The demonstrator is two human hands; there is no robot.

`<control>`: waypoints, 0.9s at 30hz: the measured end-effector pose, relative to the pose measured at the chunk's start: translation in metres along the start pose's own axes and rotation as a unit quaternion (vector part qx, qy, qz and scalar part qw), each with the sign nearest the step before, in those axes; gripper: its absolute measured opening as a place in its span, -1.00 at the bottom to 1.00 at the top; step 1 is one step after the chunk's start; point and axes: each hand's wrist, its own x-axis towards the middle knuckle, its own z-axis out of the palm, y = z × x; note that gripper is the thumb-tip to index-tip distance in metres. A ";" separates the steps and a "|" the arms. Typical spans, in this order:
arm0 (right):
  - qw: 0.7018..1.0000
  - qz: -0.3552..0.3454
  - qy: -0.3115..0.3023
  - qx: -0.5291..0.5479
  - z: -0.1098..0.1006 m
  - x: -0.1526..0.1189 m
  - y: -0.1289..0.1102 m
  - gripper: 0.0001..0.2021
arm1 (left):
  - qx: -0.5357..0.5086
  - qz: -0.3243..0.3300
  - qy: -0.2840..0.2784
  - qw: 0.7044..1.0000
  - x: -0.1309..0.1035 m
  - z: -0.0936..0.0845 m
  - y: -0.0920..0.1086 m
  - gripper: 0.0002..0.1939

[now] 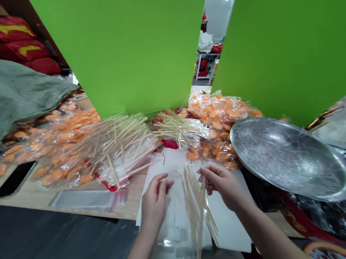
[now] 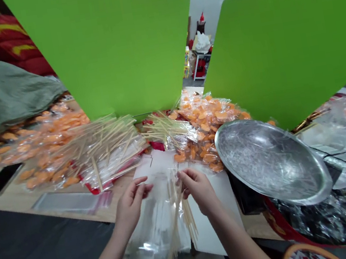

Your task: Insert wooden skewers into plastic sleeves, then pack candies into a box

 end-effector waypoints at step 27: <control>0.918 0.076 0.103 -0.376 -0.008 0.039 0.096 -0.95 | -0.388 -0.301 -0.005 0.871 -0.002 0.017 -0.014 -0.70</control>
